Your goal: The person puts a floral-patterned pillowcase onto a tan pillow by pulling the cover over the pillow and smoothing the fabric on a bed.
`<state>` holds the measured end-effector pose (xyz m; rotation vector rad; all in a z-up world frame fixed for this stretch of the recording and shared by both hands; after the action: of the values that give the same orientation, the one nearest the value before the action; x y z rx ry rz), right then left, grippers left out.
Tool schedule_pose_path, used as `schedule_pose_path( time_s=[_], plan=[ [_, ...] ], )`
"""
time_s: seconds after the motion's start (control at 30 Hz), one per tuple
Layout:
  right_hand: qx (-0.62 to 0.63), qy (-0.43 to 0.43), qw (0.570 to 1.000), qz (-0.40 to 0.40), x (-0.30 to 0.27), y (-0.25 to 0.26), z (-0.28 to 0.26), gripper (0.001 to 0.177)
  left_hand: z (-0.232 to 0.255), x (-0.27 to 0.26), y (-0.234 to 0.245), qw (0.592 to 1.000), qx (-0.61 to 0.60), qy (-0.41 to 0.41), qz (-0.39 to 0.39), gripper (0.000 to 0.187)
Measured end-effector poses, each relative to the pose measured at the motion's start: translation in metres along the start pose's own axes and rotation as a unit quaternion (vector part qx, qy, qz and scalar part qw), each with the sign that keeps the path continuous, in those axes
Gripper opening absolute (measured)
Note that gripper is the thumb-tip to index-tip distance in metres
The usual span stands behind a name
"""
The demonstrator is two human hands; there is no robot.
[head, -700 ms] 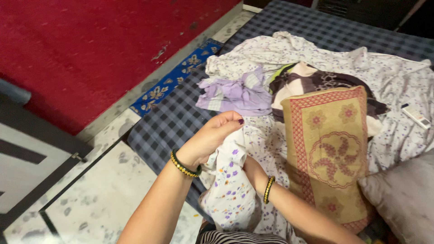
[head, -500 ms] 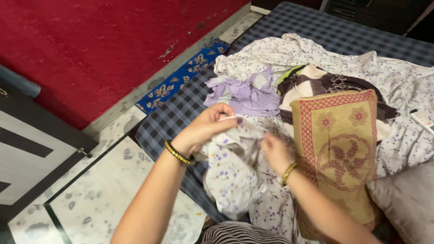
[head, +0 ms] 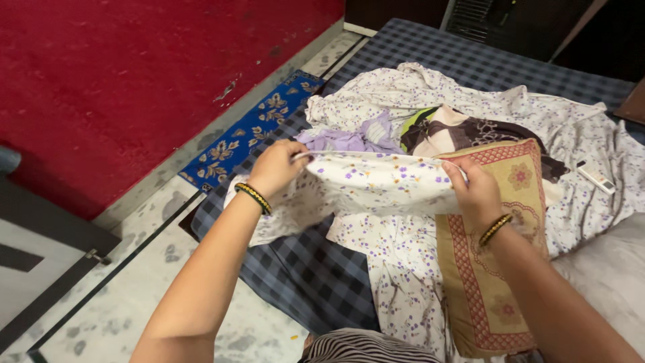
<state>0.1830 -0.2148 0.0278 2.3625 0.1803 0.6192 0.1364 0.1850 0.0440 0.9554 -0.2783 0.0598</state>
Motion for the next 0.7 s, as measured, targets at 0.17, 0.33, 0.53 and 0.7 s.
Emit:
schedule_pose_path(
  time_s=[0.17, 0.33, 0.53, 0.7],
  plan=[
    [-0.251, 0.102, 0.963, -0.002, 0.008, 0.009, -0.040, 0.042, -0.024, 0.014, 0.016, 0.999, -0.031, -0.034, -0.022, 0.021],
    [-0.314, 0.004, 0.948, -0.045, 0.016, 0.012, 0.003, 0.025, -0.029, 0.025, 0.030, 0.986, -0.134, -0.088, -0.049, 0.018],
    [-0.366, -0.002, 0.931, 0.008, 0.014, 0.033, 0.005, 0.018, -0.049, 0.036, 0.045, 0.993, 0.052, -0.105, -0.006, 0.014],
    [-0.400, -0.037, 0.916, 0.018, 0.018, 0.045, 0.020, 0.018, -0.065, 0.040, 0.041, 0.981, 0.109, -0.155, 0.049, 0.019]
  ],
)
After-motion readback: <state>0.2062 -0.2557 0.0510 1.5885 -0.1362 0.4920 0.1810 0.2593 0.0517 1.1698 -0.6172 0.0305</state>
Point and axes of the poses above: each hand's wrist, its own x-axis towards the middle knuckle, its own y-axis out of the back of the hand, z = x × y, the point moved 9 cm from there along x, towards the middle knuckle, and after that the axes turned 8 degrees about -z, right-handed, at the moved point
